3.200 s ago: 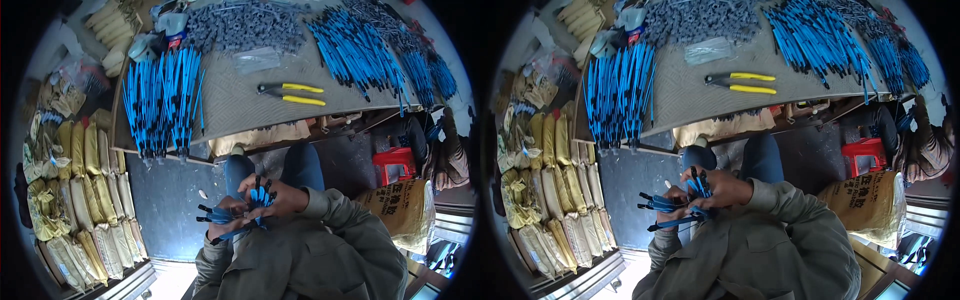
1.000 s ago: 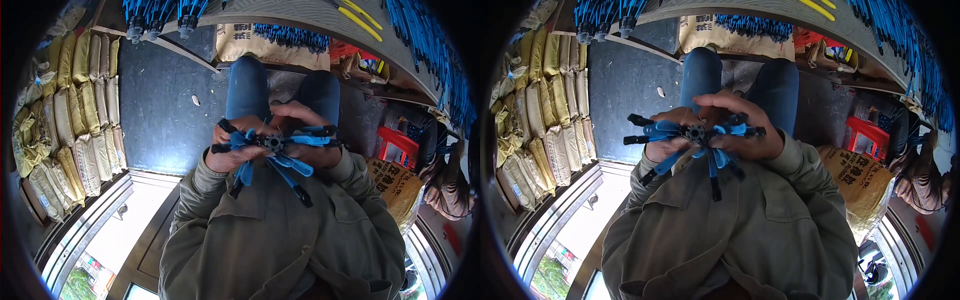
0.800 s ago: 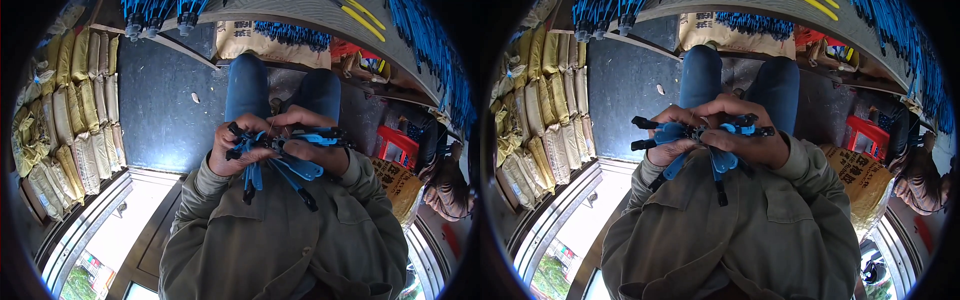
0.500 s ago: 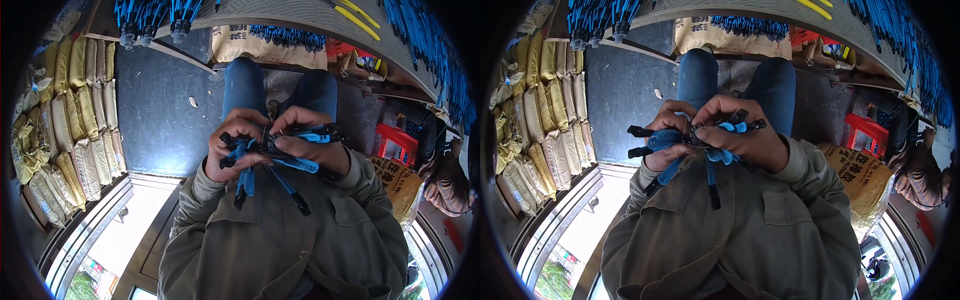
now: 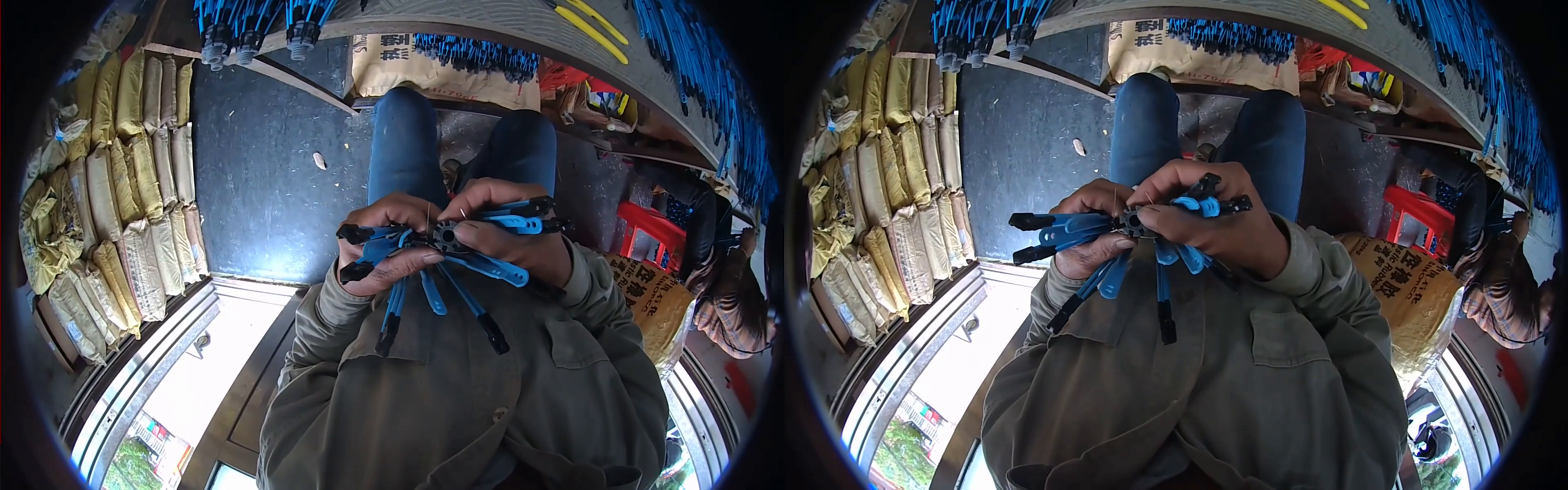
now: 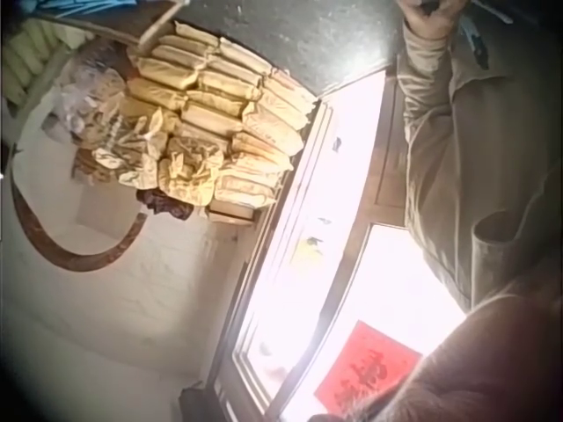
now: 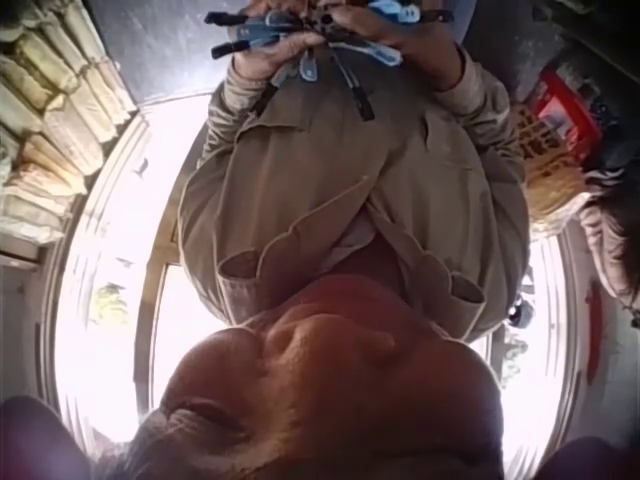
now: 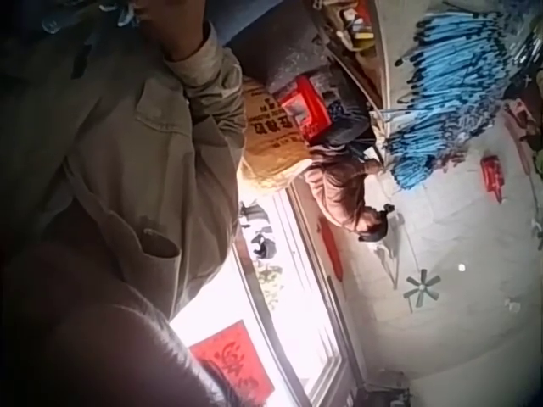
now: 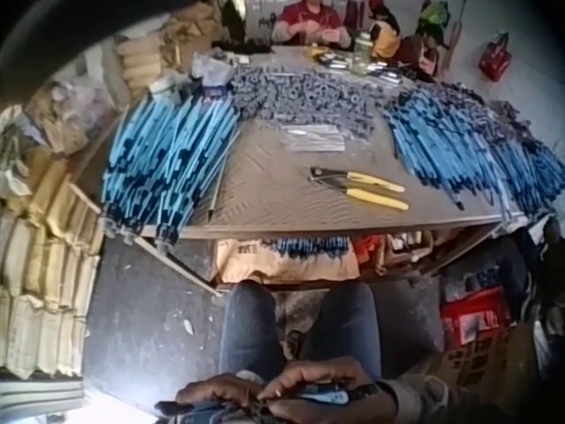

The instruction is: The person assembles blue tubes with black connectors by hand, using pliers to crimp and fit the parts together.

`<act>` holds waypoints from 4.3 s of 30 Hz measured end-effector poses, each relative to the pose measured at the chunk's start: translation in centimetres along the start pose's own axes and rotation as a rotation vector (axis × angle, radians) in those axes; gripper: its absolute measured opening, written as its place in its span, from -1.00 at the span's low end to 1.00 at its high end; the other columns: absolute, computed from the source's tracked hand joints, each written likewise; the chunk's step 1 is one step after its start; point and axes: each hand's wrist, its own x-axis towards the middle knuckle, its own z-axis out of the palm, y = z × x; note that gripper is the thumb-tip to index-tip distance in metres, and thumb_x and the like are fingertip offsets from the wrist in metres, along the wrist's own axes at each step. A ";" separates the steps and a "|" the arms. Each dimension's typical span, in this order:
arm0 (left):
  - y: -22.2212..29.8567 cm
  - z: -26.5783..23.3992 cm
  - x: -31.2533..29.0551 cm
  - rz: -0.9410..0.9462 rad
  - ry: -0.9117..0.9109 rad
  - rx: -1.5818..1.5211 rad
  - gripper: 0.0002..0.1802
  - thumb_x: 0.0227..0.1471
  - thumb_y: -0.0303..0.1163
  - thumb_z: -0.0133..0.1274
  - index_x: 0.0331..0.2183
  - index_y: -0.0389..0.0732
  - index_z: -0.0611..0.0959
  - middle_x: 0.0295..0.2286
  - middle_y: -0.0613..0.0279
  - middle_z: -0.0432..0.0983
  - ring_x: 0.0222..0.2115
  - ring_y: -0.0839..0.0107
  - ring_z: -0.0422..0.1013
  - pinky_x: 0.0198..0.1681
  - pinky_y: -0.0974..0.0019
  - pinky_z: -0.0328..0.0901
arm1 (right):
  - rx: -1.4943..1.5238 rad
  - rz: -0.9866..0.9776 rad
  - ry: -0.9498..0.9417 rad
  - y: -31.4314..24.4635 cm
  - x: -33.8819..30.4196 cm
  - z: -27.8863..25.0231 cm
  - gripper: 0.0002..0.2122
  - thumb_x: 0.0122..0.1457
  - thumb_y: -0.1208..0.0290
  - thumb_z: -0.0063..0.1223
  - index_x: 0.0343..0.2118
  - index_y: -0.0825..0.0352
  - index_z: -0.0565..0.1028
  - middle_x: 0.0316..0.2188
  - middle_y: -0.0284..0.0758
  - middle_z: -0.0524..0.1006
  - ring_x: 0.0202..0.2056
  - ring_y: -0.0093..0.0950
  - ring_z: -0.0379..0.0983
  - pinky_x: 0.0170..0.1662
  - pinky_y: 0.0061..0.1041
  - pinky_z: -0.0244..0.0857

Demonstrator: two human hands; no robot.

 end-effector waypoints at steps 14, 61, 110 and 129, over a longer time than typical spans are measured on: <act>0.7 0.4 -1.1 -0.014 0.068 0.196 -0.70 -0.13 -0.41 0.18 -0.27 -0.28 0.57 -0.33 0.16 0.46 -0.29 0.40 0.40 -0.21 0.32 0.29 | -0.287 -0.487 0.136 1.9 0.1 0.6 -0.54 -0.18 0.49 0.32 -0.15 0.38 0.40 -0.29 -0.31 0.39 -0.31 -0.54 0.41 -0.24 -0.55 0.29; -0.2 -3.6 6.2 -0.001 -0.786 -0.128 -0.81 -0.27 -0.47 0.30 -0.61 -0.27 0.57 -0.61 0.27 0.46 -0.56 0.47 0.40 -0.52 0.44 0.24 | -0.248 -0.606 -0.152 2.0 1.0 -0.7 -0.71 -0.23 0.47 0.31 -0.36 0.32 0.52 -0.42 -0.30 0.52 -0.40 -0.40 0.45 -0.35 -0.47 0.29; -0.1 2.4 -0.9 0.331 0.439 0.430 -0.48 -0.06 -0.56 0.00 -0.02 -0.40 0.29 -0.15 -0.13 0.36 -0.22 0.14 0.39 -0.16 0.23 0.30 | -0.199 -0.367 0.242 0.8 3.6 1.8 -0.74 -0.18 0.52 0.31 -0.47 0.39 0.39 -0.48 -0.31 0.48 -0.38 -0.62 0.40 -0.30 -0.60 0.29; -0.4 2.6 -0.1 0.246 0.221 0.502 -0.62 -0.10 -0.48 0.10 -0.17 -0.38 0.48 -0.28 -0.08 0.45 -0.32 0.19 0.44 -0.20 0.27 0.29 | -0.243 -0.437 0.010 2.3 1.7 -1.0 -0.62 -0.17 0.38 0.34 -0.36 0.39 0.36 -0.32 -0.22 0.47 -0.30 -0.56 0.41 -0.30 -0.56 0.24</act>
